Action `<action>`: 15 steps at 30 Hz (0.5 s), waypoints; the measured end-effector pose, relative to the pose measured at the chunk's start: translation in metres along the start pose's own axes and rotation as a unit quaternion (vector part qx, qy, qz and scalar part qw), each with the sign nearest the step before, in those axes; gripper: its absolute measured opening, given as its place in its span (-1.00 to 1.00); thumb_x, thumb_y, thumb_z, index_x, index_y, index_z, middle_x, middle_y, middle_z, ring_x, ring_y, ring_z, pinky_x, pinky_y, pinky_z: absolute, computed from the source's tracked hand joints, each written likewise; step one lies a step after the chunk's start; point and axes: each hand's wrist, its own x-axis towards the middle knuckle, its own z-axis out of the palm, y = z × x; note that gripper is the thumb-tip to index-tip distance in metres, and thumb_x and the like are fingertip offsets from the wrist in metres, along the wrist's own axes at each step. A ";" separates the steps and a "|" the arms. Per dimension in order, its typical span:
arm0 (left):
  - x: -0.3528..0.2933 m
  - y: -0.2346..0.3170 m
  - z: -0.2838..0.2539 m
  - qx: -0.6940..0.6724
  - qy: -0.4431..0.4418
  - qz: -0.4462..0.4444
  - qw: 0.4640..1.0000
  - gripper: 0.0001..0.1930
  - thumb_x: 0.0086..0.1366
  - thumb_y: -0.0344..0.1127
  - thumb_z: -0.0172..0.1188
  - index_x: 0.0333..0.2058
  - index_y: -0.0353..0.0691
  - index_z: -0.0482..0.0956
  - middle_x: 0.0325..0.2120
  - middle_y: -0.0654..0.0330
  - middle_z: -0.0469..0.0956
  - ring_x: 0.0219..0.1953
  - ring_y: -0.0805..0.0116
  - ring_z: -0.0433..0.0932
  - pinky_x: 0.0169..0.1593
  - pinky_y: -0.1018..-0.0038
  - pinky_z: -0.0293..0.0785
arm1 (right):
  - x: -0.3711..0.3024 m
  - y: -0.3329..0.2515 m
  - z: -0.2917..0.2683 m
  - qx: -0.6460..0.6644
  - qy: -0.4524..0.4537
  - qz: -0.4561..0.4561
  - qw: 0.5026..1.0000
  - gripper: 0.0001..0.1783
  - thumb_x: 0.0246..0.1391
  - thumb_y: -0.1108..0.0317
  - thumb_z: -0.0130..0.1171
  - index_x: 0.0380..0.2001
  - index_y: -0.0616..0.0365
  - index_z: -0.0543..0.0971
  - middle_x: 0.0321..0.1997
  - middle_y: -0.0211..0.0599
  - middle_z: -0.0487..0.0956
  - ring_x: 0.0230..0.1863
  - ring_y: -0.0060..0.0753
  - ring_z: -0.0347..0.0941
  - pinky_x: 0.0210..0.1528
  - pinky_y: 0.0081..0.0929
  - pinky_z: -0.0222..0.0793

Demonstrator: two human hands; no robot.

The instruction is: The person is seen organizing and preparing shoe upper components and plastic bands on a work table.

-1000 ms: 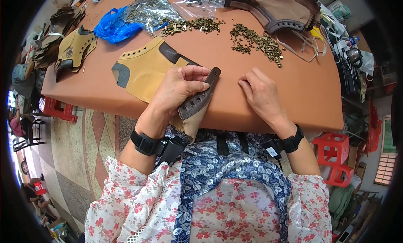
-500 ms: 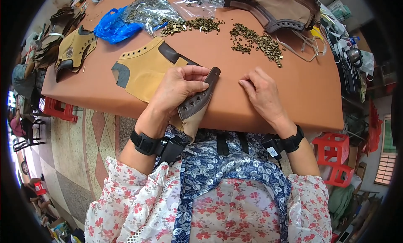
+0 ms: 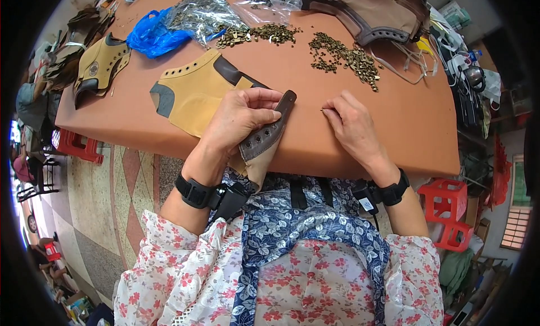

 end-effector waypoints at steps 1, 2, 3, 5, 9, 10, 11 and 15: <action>0.000 0.000 0.000 0.003 0.001 -0.003 1.000 -0.68 0.09 -0.57 0.19 -0.12 -0.39 0.52 -0.35 0.22 0.58 -0.40 0.55 0.56 -0.30 0.67 0.50 | 0.001 0.001 0.000 0.001 0.000 -0.001 1.000 -0.93 0.00 0.46 0.13 -0.46 0.24 0.49 -0.40 -0.14 0.43 -0.34 -0.03 0.43 -0.30 -0.24 0.38; 0.000 0.001 0.000 0.006 0.002 -0.006 1.000 -0.68 0.09 -0.57 0.20 -0.12 -0.39 0.52 -0.36 0.22 0.58 -0.40 0.55 0.55 -0.30 0.67 0.50 | 0.001 0.001 0.000 -0.007 -0.003 -0.007 1.000 -0.93 0.00 0.45 0.13 -0.47 0.23 0.49 -0.40 -0.14 0.43 -0.34 -0.03 0.43 -0.30 -0.24 0.38; 0.000 0.001 0.000 0.006 0.003 -0.007 1.000 -0.68 0.09 -0.57 0.20 -0.12 -0.39 0.52 -0.36 0.22 0.58 -0.40 0.55 0.55 -0.30 0.67 0.50 | 0.002 0.001 -0.001 -0.015 -0.006 -0.014 1.000 -0.93 0.00 0.45 0.13 -0.47 0.23 0.49 -0.41 -0.14 0.43 -0.35 -0.03 0.43 -0.30 -0.24 0.38; -0.002 0.002 0.001 0.002 0.004 -0.007 1.000 -0.68 0.09 -0.55 0.20 -0.13 -0.39 0.52 -0.36 0.22 0.58 -0.40 0.55 0.55 -0.30 0.68 0.49 | 0.005 0.001 -0.003 -0.013 -0.013 -0.019 1.000 -0.92 0.00 0.45 0.12 -0.47 0.24 0.49 -0.41 -0.14 0.43 -0.35 -0.03 0.43 -0.31 -0.24 0.38; -0.002 0.004 0.001 0.002 0.003 -0.007 1.000 -0.69 0.09 -0.56 0.20 -0.13 -0.39 0.52 -0.36 0.22 0.58 -0.39 0.54 0.56 -0.29 0.67 0.50 | 0.008 -0.009 -0.004 0.035 -0.024 -0.005 0.999 -0.92 0.00 0.44 0.12 -0.47 0.23 0.49 -0.43 -0.14 0.44 -0.37 -0.04 0.43 -0.32 -0.24 0.37; -0.001 0.004 0.002 -0.007 0.002 -0.012 1.000 -0.69 0.09 -0.57 0.19 -0.12 -0.39 0.52 -0.36 0.22 0.58 -0.39 0.54 0.56 -0.29 0.66 0.50 | 0.010 -0.015 -0.004 0.036 -0.025 -0.005 0.999 -0.92 0.00 0.44 0.12 -0.47 0.23 0.49 -0.43 -0.14 0.44 -0.37 -0.04 0.43 -0.32 -0.24 0.37; -0.002 0.005 0.002 -0.014 0.001 -0.017 1.000 -0.69 0.10 -0.57 0.19 -0.12 -0.39 0.52 -0.36 0.21 0.58 -0.39 0.53 0.56 -0.28 0.66 0.51 | 0.013 -0.023 -0.004 0.069 -0.013 -0.002 0.998 -0.92 0.00 0.44 0.12 -0.47 0.23 0.48 -0.43 -0.14 0.44 -0.38 -0.05 0.43 -0.32 -0.25 0.37; -0.003 0.006 0.001 -0.012 0.003 -0.019 1.000 -0.69 0.10 -0.58 0.19 -0.12 -0.39 0.52 -0.35 0.21 0.58 -0.37 0.52 0.57 -0.26 0.65 0.51 | 0.021 -0.041 0.007 0.119 0.016 -0.023 0.993 -0.92 -0.01 0.44 0.13 -0.45 0.21 0.48 -0.43 -0.15 0.45 -0.39 -0.06 0.44 -0.34 -0.26 0.37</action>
